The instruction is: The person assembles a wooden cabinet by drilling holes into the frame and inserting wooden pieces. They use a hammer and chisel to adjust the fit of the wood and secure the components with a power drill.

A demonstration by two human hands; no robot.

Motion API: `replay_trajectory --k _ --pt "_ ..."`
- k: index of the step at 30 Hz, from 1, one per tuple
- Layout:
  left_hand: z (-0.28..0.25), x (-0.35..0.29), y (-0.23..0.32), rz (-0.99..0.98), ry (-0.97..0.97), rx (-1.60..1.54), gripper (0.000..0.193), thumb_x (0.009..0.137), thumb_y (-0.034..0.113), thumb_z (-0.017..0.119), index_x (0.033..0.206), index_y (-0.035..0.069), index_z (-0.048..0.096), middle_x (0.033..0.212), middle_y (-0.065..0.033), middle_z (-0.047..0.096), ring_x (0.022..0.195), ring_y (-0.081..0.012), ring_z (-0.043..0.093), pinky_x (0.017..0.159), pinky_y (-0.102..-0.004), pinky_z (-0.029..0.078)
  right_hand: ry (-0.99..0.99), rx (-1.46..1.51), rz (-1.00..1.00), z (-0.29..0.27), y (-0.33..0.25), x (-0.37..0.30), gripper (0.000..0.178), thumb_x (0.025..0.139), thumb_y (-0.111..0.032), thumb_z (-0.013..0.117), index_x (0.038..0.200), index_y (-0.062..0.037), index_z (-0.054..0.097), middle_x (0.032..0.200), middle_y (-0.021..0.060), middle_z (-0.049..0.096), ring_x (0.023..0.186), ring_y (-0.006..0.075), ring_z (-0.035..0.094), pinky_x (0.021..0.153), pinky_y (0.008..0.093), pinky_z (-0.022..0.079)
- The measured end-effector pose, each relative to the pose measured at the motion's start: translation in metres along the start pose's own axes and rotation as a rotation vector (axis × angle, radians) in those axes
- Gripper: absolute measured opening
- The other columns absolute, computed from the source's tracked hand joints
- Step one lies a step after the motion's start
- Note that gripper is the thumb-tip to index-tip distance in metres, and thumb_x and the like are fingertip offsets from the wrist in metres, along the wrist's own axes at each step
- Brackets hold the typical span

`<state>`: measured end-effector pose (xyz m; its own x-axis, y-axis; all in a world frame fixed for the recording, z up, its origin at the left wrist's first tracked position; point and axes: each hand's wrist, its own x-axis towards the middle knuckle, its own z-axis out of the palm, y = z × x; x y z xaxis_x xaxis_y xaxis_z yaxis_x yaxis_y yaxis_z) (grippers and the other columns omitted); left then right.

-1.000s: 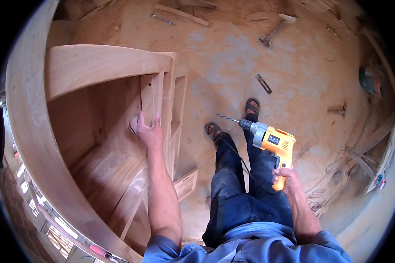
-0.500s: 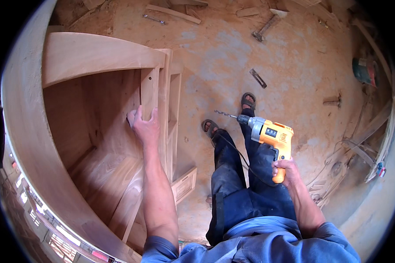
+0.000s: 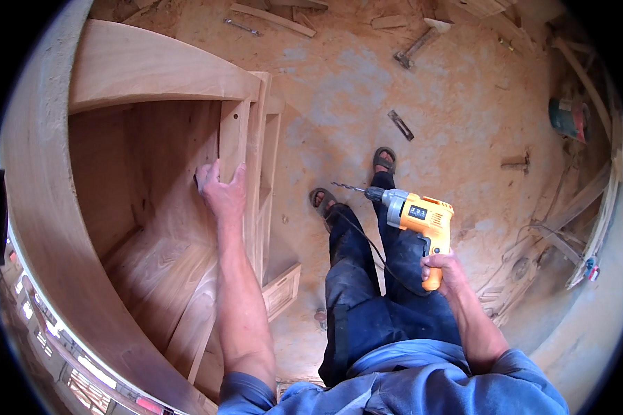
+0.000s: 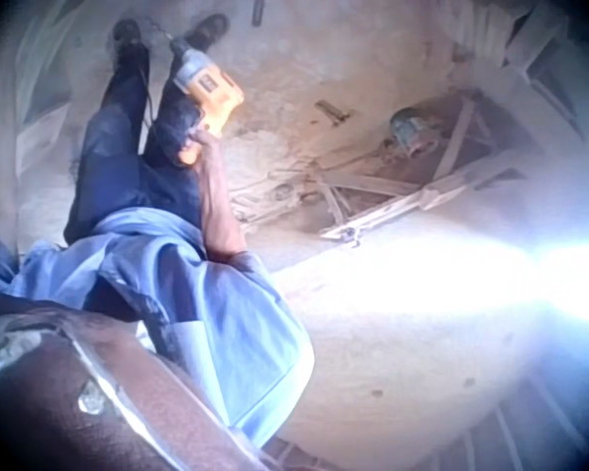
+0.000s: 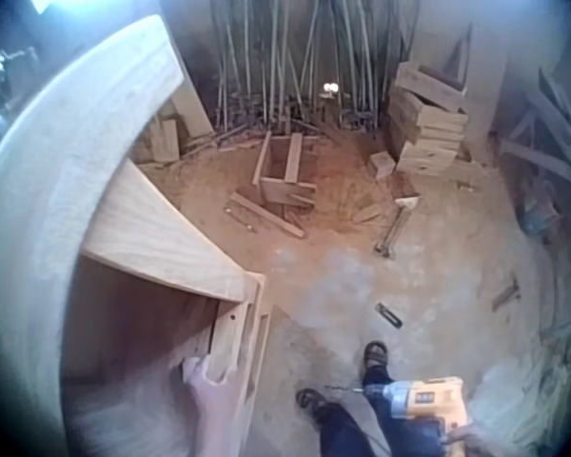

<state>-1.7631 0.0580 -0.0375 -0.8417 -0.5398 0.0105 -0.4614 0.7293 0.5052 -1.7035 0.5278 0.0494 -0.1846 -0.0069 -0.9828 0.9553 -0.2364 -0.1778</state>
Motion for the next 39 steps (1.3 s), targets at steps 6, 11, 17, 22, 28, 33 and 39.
replay_trajectory --k 6,11,17,22,28,33,39 --pt "-0.003 0.001 0.001 0.022 -0.002 -0.015 0.05 0.071 0.018 0.087 0.105 -0.013 0.068 0.098 -0.0169 0.06 0.095 -0.0345 0.06 0.084 -0.0433 0.05 0.001 -0.01 -0.021 0.007 -0.004 -0.004 0.051 0.076 0.001 0.065 0.124 -0.0024 0.047 0.074 0.0118 0.061 0.053 0.0185 0.059 0.051 0.0339 0.053" --pt "-0.004 -0.002 -0.004 0.042 -0.01 0.01 0.049 0.07 0.017 0.087 0.104 -0.013 0.068 0.099 -0.0173 0.062 0.095 -0.0347 0.061 0.084 -0.043 0.05 -0.001 -0.008 -0.025 0.003 0.001 -0.002 0.052 0.076 0.001 0.065 0.124 -0.0021 0.046 0.074 0.0119 0.061 0.053 0.0189 0.059 0.051 0.0342 0.053" --pt "-0.008 -0.003 -0.003 -0.002 -0.022 -0.004 0.048 0.069 0.017 0.088 0.103 -0.011 0.069 0.099 -0.0178 0.063 0.096 -0.0352 0.062 0.086 -0.0425 0.051 0.007 -0.03 -0.008 -0.002 0.004 0.001 0.051 0.076 0.002 0.064 0.123 -0.0024 0.047 0.075 0.0121 0.061 0.053 0.0188 0.059 0.051 0.0342 0.053" --pt "-0.01 -0.001 0.004 0.007 -0.006 -0.027 0.046 0.068 0.016 0.088 0.101 -0.01 0.069 0.097 -0.0173 0.063 0.096 -0.034 0.062 0.084 -0.0427 0.051 0.019 -0.055 -0.005 0.009 -0.003 -0.008 0.049 0.076 0.002 0.064 0.123 -0.0017 0.048 0.075 0.0117 0.062 0.054 0.0191 0.06 0.051 0.0334 0.053" --pt "-0.003 -0.005 -0.006 0.038 0.052 -0.074 0.045 0.067 0.014 0.088 0.1 -0.01 0.069 0.095 -0.015 0.062 0.091 -0.0316 0.061 0.08 -0.0414 0.05 -0.009 -0.067 -0.043 0.014 -0.006 -0.01 0.05 0.077 0.003 0.064 0.124 -0.0021 0.049 0.075 0.0113 0.062 0.054 0.0192 0.06 0.051 0.0335 0.054" --pt "-0.004 -0.006 -0.005 0.006 0.012 -0.048 0.044 0.067 0.013 0.087 0.1 -0.009 0.069 0.094 -0.0144 0.06 0.092 -0.0333 0.06 0.081 -0.0436 0.05 -0.002 -0.044 -0.04 0.01 0.0 -0.007 0.051 0.077 0.003 0.065 0.124 -0.0021 0.049 0.076 0.0115 0.062 0.055 0.0193 0.06 0.052 0.034 0.054" --pt "0.001 -0.006 -0.014 0.024 0.014 -0.057 0.044 0.068 0.014 0.088 0.1 -0.01 0.069 0.092 -0.0137 0.059 0.088 -0.031 0.058 0.078 -0.0413 0.049 -0.011 -0.032 -0.025 0.007 0.005 -0.002 0.052 0.077 0.003 0.064 0.126 -0.0025 0.048 0.077 0.0124 0.062 0.055 0.0195 0.06 0.052 0.0342 0.054"
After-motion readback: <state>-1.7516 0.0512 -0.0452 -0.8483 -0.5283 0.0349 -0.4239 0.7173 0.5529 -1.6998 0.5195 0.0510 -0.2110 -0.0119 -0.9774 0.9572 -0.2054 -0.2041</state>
